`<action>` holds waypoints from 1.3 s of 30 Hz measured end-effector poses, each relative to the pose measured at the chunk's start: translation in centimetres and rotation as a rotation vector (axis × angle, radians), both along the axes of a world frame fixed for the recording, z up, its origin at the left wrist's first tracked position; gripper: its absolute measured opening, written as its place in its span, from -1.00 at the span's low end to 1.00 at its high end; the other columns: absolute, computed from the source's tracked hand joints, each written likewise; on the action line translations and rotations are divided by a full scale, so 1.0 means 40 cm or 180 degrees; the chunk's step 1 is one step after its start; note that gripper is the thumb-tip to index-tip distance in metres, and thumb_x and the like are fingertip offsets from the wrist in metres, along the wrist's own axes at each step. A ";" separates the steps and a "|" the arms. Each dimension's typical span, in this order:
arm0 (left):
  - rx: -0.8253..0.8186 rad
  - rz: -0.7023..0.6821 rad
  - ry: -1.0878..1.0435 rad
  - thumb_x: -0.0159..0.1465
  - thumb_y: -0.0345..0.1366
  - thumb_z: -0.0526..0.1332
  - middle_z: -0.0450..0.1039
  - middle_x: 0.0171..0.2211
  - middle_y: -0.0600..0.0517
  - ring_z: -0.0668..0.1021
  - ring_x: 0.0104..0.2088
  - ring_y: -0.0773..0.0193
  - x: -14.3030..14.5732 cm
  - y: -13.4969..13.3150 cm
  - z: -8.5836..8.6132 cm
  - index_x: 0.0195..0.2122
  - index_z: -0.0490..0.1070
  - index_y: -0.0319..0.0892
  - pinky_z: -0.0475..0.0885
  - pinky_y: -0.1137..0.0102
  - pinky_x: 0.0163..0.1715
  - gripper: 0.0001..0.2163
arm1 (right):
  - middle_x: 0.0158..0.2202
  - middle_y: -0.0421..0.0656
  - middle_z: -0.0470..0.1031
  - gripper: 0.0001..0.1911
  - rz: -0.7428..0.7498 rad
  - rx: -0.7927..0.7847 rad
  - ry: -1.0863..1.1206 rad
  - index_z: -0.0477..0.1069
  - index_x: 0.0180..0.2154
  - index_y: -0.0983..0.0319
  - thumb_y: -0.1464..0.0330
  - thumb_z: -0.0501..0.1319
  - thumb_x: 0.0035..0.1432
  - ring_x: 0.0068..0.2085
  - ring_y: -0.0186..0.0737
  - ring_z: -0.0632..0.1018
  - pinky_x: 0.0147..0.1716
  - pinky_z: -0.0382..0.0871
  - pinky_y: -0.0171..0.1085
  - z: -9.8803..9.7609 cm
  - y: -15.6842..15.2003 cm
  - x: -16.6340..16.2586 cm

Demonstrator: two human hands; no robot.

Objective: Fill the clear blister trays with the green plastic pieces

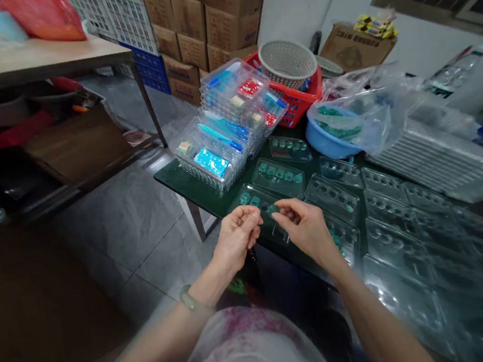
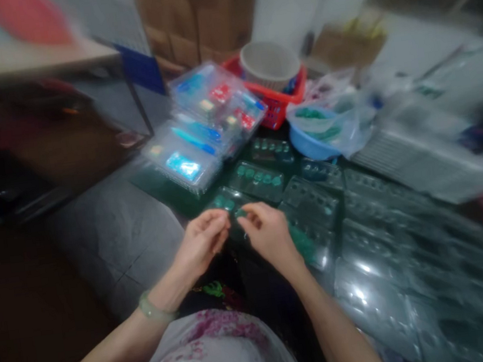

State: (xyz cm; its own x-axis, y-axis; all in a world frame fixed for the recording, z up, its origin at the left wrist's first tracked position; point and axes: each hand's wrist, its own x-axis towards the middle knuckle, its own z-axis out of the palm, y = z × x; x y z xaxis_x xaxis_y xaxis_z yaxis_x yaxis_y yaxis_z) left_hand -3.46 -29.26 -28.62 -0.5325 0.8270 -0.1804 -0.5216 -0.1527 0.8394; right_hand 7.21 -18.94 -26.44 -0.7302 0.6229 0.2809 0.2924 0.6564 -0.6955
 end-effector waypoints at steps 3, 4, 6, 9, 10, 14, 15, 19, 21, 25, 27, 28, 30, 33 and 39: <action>-0.0111 0.0202 0.0221 0.08 -0.23 0.22 0.30 -0.55 0.11 0.23 -0.69 0.55 -0.015 -0.018 -0.009 -0.37 0.30 -0.22 -0.04 0.61 -0.77 -0.82 | -0.42 -0.16 0.45 -0.79 -0.0146 0.0297 -0.0250 0.43 -0.27 0.22 0.29 0.14 0.04 -0.45 -0.30 0.41 -0.42 0.25 -0.31 -0.020 0.035 -0.028; -0.0159 0.0251 0.0290 0.08 -0.24 0.22 0.30 -0.55 0.11 0.23 -0.68 0.56 -0.018 -0.024 -0.014 -0.37 0.31 -0.22 -0.02 0.62 -0.75 -0.82 | -0.42 -0.17 0.45 -0.78 -0.0168 0.0370 -0.0360 0.43 -0.27 0.21 0.28 0.14 0.04 -0.44 -0.29 0.42 -0.42 0.24 -0.31 -0.027 0.043 -0.037; -0.0277 0.0323 0.0403 0.08 -0.26 0.22 0.30 -0.57 0.13 0.23 -0.68 0.56 -0.021 -0.034 -0.022 -0.37 0.32 -0.22 0.02 0.63 -0.73 -0.84 | -0.42 -0.19 0.46 -0.79 -0.0231 0.0500 -0.0581 0.44 -0.28 0.19 0.27 0.15 0.03 -0.44 -0.29 0.42 -0.43 0.22 -0.32 -0.039 0.051 -0.051; -0.0426 0.0371 0.0477 0.06 -0.28 0.23 0.25 -0.63 0.17 0.23 -0.68 0.56 -0.021 -0.039 -0.029 -0.40 0.33 -0.21 0.06 0.63 -0.71 -0.86 | -0.44 -0.22 0.45 -0.80 -0.0370 0.0719 -0.0869 0.44 -0.28 0.16 0.26 0.14 0.03 -0.42 -0.29 0.42 -0.44 0.19 -0.34 -0.049 0.048 -0.066; -0.0458 0.0379 0.0495 0.06 -0.28 0.23 0.24 -0.64 0.18 0.22 -0.69 0.55 -0.021 -0.039 -0.031 -0.40 0.33 -0.21 0.06 0.63 -0.71 -0.86 | -0.44 -0.23 0.45 -0.80 -0.0398 0.0797 -0.0951 0.44 -0.29 0.16 0.27 0.14 0.03 -0.41 -0.29 0.42 -0.43 0.19 -0.34 -0.050 0.047 -0.070; -0.0536 0.0363 0.0591 0.06 -0.28 0.22 0.25 -0.65 0.18 0.24 -0.68 0.55 -0.022 -0.039 -0.035 -0.40 0.33 -0.21 0.07 0.63 -0.71 -0.87 | -0.42 -0.19 0.45 -0.80 -0.0315 0.1018 -0.1220 0.45 -0.28 0.17 0.29 0.11 0.06 -0.33 -0.24 0.41 -0.35 0.20 -0.32 -0.052 0.049 -0.080; -0.0542 0.0349 0.0608 0.07 -0.28 0.21 0.25 -0.64 0.17 0.24 -0.68 0.55 -0.023 -0.040 -0.037 -0.40 0.33 -0.21 0.08 0.63 -0.70 -0.87 | -0.41 -0.18 0.44 -0.80 -0.0277 0.1053 -0.1264 0.45 -0.28 0.17 0.30 0.10 0.07 -0.30 -0.23 0.40 -0.33 0.20 -0.31 -0.052 0.051 -0.081; -0.0556 0.0324 0.0675 0.07 -0.27 0.21 0.26 -0.62 0.16 0.25 -0.67 0.54 -0.025 -0.045 -0.044 -0.39 0.33 -0.21 0.09 0.63 -0.71 -0.86 | -0.35 -0.12 0.42 -0.79 -0.0146 0.1268 -0.1388 0.45 -0.25 0.18 0.33 0.08 0.10 -0.25 -0.18 0.36 -0.29 0.19 -0.27 -0.056 0.061 -0.080; -0.0582 0.0325 0.0754 0.07 -0.26 0.20 0.26 -0.61 0.15 0.25 -0.67 0.54 -0.025 -0.047 -0.044 -0.38 0.33 -0.22 0.09 0.62 -0.71 -0.85 | -0.34 -0.09 0.41 -0.79 -0.0038 0.1399 -0.1444 0.45 -0.26 0.19 0.35 0.07 0.12 -0.24 -0.15 0.34 -0.28 0.17 -0.24 -0.058 0.061 -0.079; -0.0684 0.0345 0.0931 0.07 -0.26 0.21 0.22 -0.65 0.18 0.24 -0.67 0.52 -0.023 -0.043 -0.042 -0.38 0.33 -0.22 0.12 0.61 -0.70 -0.85 | -0.34 -0.06 0.40 -0.81 0.0005 0.1629 -0.1512 0.44 -0.27 0.21 0.37 0.07 0.12 -0.23 -0.09 0.30 -0.29 0.14 -0.19 -0.062 0.043 -0.080; -0.0668 0.0340 0.0982 0.06 -0.26 0.22 0.21 -0.65 0.18 0.25 -0.67 0.51 -0.023 -0.040 -0.046 -0.38 0.33 -0.22 0.13 0.61 -0.69 -0.84 | -0.33 -0.05 0.40 -0.82 -0.0032 0.1701 -0.1534 0.42 -0.25 0.22 0.39 0.10 0.09 -0.22 -0.07 0.29 -0.28 0.14 -0.17 -0.062 0.031 -0.083; -0.0647 0.0344 0.0986 0.06 -0.26 0.22 0.22 -0.65 0.18 0.25 -0.66 0.51 -0.024 -0.039 -0.048 -0.38 0.33 -0.22 0.13 0.61 -0.68 -0.84 | -0.33 -0.04 0.40 -0.81 -0.0043 0.1703 -0.1538 0.41 -0.23 0.23 0.39 0.11 0.08 -0.22 -0.07 0.29 -0.27 0.14 -0.16 -0.060 0.026 -0.086; -0.0625 0.0371 0.0951 0.05 -0.26 0.23 0.25 -0.62 0.17 0.27 -0.64 0.50 -0.025 -0.039 -0.052 -0.37 0.34 -0.21 0.14 0.61 -0.67 -0.83 | -0.34 -0.04 0.42 -0.74 -0.0065 0.1612 -0.1485 0.37 -0.16 0.26 0.39 0.14 0.06 -0.22 -0.07 0.31 -0.26 0.17 -0.15 -0.049 0.021 -0.089; -0.0597 0.0420 0.0905 0.07 -0.23 0.22 0.29 -0.57 0.14 0.29 -0.63 0.51 -0.023 -0.041 -0.048 -0.35 0.33 -0.20 0.14 0.60 -0.67 -0.82 | -0.28 -0.07 0.43 -0.54 -0.0128 0.1390 -0.1085 0.21 0.02 0.28 0.38 0.16 0.04 -0.22 -0.11 0.34 -0.24 0.22 -0.18 -0.008 0.036 -0.070; -0.0387 0.0024 0.1461 0.14 -0.24 0.15 0.25 -0.59 0.15 0.26 -0.63 0.50 0.021 -0.004 -0.009 -0.30 0.32 -0.21 0.14 0.59 -0.66 -0.84 | -0.31 -0.15 0.42 -0.82 -0.0682 0.1027 -0.0294 0.40 -0.25 0.21 0.37 0.06 0.12 -0.34 -0.27 0.41 -0.31 0.25 -0.30 0.059 0.118 0.137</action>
State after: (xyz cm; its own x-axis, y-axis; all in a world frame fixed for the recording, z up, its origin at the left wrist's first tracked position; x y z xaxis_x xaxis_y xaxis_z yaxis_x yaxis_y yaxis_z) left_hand -2.63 -29.41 -29.00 -0.5856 0.8103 -0.0204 -0.0920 -0.0414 0.9949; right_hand 12.71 -14.22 -24.08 -0.6247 0.6543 0.4261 0.4981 0.7542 -0.4279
